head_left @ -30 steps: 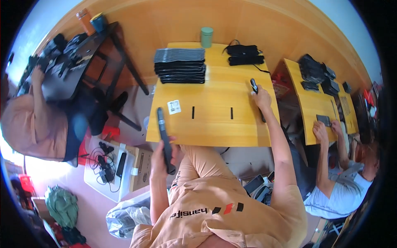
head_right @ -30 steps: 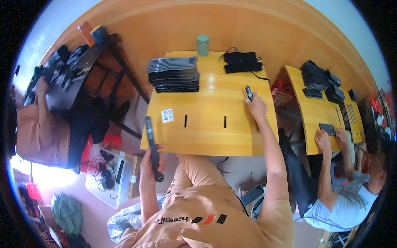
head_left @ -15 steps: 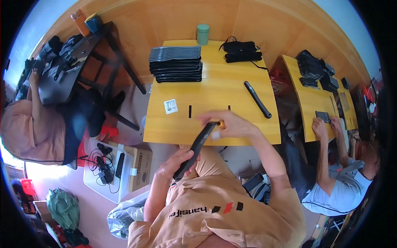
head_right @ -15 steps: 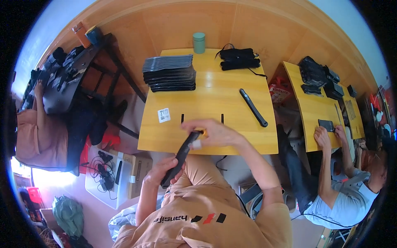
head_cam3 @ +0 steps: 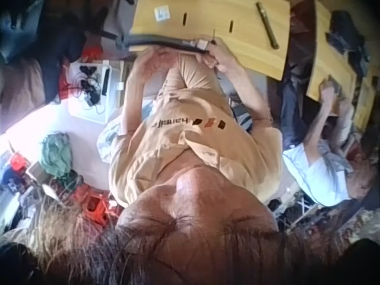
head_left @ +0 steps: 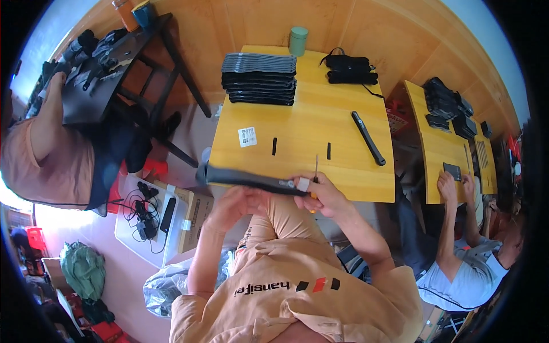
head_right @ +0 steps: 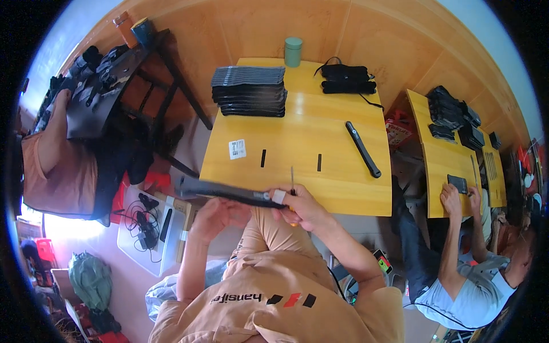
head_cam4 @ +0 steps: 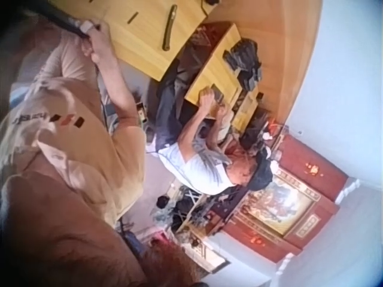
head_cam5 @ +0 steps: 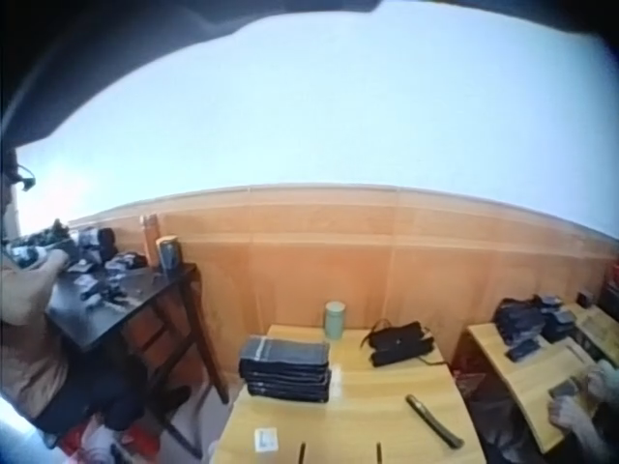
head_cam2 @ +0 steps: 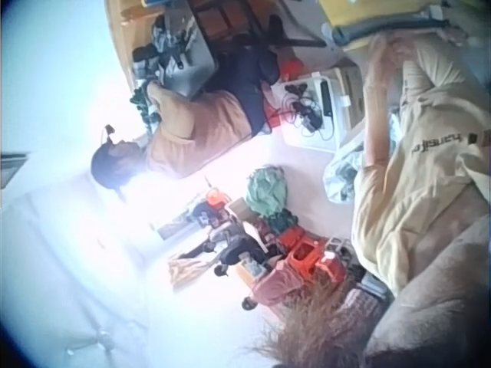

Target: The person is manually assembling black textile straps with plastic buckles and fasteners using a small tool.

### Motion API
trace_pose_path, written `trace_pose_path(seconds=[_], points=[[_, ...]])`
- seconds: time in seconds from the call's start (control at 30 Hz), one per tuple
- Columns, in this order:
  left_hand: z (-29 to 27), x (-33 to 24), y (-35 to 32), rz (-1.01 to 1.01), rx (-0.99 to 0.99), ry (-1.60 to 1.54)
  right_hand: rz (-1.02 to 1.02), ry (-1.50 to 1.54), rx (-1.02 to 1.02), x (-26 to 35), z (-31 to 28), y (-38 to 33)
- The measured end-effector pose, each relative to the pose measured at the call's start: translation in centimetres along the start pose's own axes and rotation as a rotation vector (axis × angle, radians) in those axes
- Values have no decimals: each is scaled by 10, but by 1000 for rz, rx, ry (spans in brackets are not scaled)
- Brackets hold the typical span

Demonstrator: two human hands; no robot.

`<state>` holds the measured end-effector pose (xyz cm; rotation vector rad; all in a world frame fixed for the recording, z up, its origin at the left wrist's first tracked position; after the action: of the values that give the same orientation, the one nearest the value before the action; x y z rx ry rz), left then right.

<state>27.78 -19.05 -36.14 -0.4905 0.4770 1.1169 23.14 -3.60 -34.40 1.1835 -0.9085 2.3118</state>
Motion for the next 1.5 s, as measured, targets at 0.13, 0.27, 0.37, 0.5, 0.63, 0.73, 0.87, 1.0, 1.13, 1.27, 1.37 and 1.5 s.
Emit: trace_pose_path(seconds=[0.13, 0.27, 0.37, 0.5, 0.63, 0.73, 0.87, 1.0, 1.13, 1.27, 1.37, 1.5], points=[[31, 11, 16, 367, -197, 317, -97, 223, -63, -8, 9, 15], [6, 20, 20, 352, -461, 131, -139, 57, -194, -11, 12, 19], [7, -1, 12, 387, -388, -40, -209, 19, -266, 14, 9, 1], [16, -10, 9, 336, -323, -29, -254, -223, -157, 14, 5, -16], [35, -9, 11, 321, -347, -52, -506, -621, -251, 29, 26, -37], [39, -10, 11, 339, -350, -6, -534, -699, -287, 38, 30, -48], [42, -9, 13, 328, -314, -47, -550, -812, -253, 38, 31, -50], [42, -6, 17, 333, -313, -52, -411, -717, -301, 43, 34, -55], [50, -4, 22, 335, -311, -59, -332, -605, -232, 40, 33, -54], [56, -5, 26, 321, -320, -21, -308, -509, -189, 36, 29, -55], [60, -8, 27, 325, -326, -16, -309, -440, -165, 37, 25, -54], [62, -9, 27, 339, -330, 0, -289, -402, -142, 37, 23, -53]])
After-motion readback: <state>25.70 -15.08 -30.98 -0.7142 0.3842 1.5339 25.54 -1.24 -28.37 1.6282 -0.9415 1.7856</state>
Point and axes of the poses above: each hand's wrist, its own y-axis towards the middle knuckle, its own z-axis out of the palm, x = y × z, the point moved 7 cm from there along y, towards the middle knuckle, and after that the axes turned 5 degrees about -y, right-handed, at the moved point
